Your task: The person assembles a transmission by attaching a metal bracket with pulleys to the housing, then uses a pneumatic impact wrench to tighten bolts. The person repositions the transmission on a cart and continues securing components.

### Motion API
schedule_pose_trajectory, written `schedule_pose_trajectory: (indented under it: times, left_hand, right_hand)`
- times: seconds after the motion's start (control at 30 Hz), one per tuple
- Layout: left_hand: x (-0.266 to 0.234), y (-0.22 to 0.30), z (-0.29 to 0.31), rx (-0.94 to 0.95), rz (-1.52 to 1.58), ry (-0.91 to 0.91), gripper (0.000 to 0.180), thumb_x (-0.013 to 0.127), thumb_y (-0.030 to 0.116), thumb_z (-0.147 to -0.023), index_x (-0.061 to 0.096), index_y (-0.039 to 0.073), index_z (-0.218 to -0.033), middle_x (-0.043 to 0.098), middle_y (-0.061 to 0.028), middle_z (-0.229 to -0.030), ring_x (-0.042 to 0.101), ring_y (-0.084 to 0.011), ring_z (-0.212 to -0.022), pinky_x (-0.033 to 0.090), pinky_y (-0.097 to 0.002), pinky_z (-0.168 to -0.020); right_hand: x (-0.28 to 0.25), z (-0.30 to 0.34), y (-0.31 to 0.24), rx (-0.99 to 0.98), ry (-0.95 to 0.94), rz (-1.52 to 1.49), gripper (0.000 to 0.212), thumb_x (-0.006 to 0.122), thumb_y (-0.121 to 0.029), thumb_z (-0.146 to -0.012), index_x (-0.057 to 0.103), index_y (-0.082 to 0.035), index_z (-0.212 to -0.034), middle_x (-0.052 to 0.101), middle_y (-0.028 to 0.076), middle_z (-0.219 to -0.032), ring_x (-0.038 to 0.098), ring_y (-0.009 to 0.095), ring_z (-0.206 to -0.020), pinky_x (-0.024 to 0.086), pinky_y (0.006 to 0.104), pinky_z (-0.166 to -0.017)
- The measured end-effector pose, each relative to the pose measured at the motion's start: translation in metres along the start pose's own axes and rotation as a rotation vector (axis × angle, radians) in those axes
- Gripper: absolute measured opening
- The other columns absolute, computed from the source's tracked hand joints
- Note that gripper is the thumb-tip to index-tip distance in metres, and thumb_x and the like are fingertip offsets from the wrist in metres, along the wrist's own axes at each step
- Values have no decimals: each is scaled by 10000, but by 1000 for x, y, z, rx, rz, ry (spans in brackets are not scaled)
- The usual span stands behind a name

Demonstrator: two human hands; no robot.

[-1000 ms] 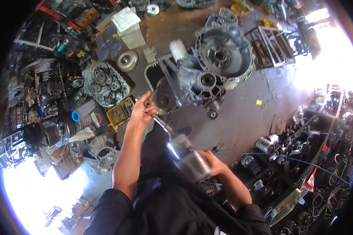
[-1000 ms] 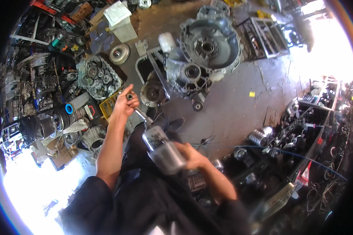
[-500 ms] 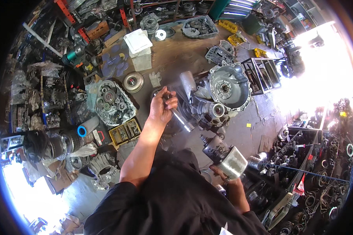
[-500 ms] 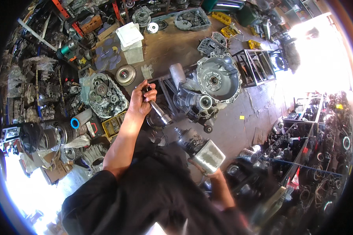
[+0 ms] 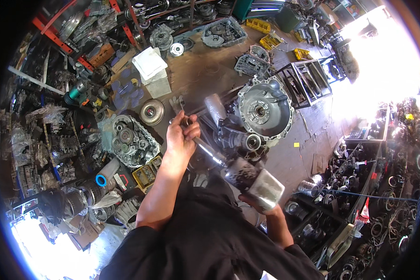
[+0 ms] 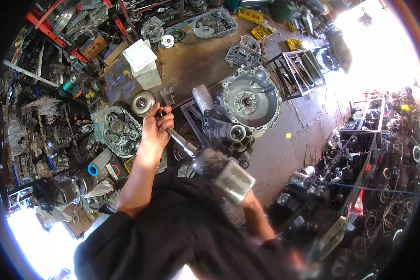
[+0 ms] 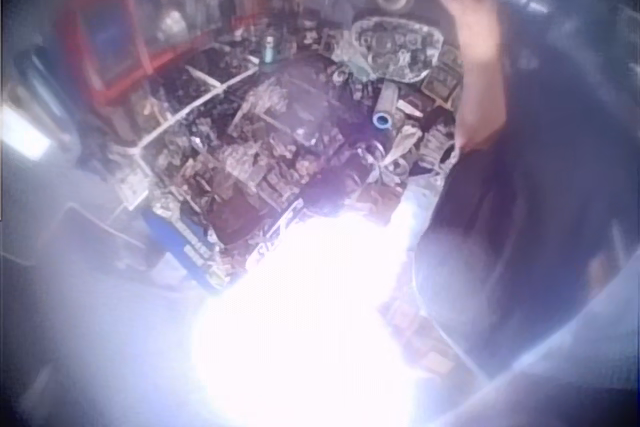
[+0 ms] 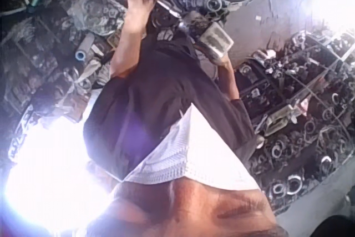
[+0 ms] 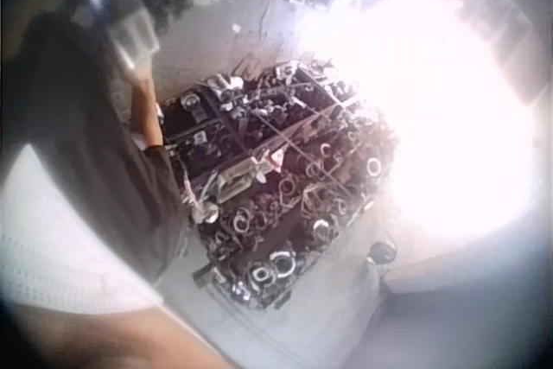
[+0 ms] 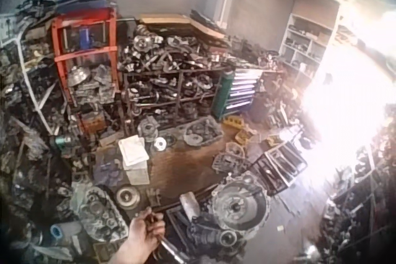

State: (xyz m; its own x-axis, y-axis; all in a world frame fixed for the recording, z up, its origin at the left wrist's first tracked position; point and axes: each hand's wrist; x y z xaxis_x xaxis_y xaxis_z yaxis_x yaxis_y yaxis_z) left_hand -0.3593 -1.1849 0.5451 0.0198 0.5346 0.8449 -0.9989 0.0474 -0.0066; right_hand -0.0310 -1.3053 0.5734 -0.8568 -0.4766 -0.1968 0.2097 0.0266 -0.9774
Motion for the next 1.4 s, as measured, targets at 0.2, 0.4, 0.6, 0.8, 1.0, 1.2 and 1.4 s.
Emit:
schedule_pose_trajectory:
  times: [0.2,0.4,0.6,0.8,1.0,1.2,1.4]
  left_hand:
    - [16,-29,-37,22,10,-56,279,516,234,-1038,462,-19,-933,504,-95,-827,371,-114,-475,328,-240,-387]
    - [12,-9,-63,-19,199,-46,310,468,251,-1058,452,-34,-938,491,-80,-797,365,-108,-463,316,-240,-399]
    - [22,-1,-96,-117,213,8,199,512,185,-1031,491,28,-912,535,-145,-842,365,-89,-494,287,-208,-393]
    - [22,5,-120,-167,85,119,259,545,213,-1018,470,40,-839,551,-133,-836,345,-78,-481,254,-220,-412]
    - [-5,-23,-156,-77,66,430,156,504,154,-1018,466,5,-1045,589,-172,-850,495,-180,-546,432,-295,-479]
    - [-62,-102,-204,-149,17,657,177,622,100,-963,480,32,-882,462,-68,-747,490,-177,-565,471,-312,-505]
    - [-105,-164,-235,-356,143,710,370,749,277,-919,464,57,-834,389,-38,-654,397,-160,-473,382,-311,-438]
  right_hand:
    - [-47,-31,27,-152,-203,51,484,798,-91,-856,632,-57,-1309,669,103,-1260,630,194,-1154,514,361,-962]
    - [-63,-40,7,401,-165,-362,518,775,-104,-878,554,36,-1326,686,121,-1119,671,177,-937,541,277,-768]
    - [-48,-64,9,285,-120,-150,494,779,-243,-879,603,10,-1265,705,83,-1032,666,161,-863,536,295,-724]
    - [-5,-88,-14,117,86,53,375,808,-107,-853,675,-16,-1192,696,86,-1163,674,193,-990,542,360,-834]
    - [-1,-113,-29,736,168,-159,268,797,-78,-839,692,-32,-1081,689,31,-889,638,134,-752,512,288,-646]
    - [-25,-115,-17,858,262,14,335,775,-94,-829,643,-56,-1134,638,2,-811,598,120,-682,485,286,-580]
    - [-50,-115,21,749,99,457,284,755,-139,-835,630,-36,-1067,610,37,-840,589,168,-729,485,328,-650]
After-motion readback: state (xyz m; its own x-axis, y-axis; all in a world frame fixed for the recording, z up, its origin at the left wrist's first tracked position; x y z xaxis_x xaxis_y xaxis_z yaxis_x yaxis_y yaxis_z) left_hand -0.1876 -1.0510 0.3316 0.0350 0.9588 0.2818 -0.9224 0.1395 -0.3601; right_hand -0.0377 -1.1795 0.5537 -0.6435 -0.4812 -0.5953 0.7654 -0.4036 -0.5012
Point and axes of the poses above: each hand's wrist, its own z-axis away from the middle knuckle, its own x-axis out of the palm, y = z × x
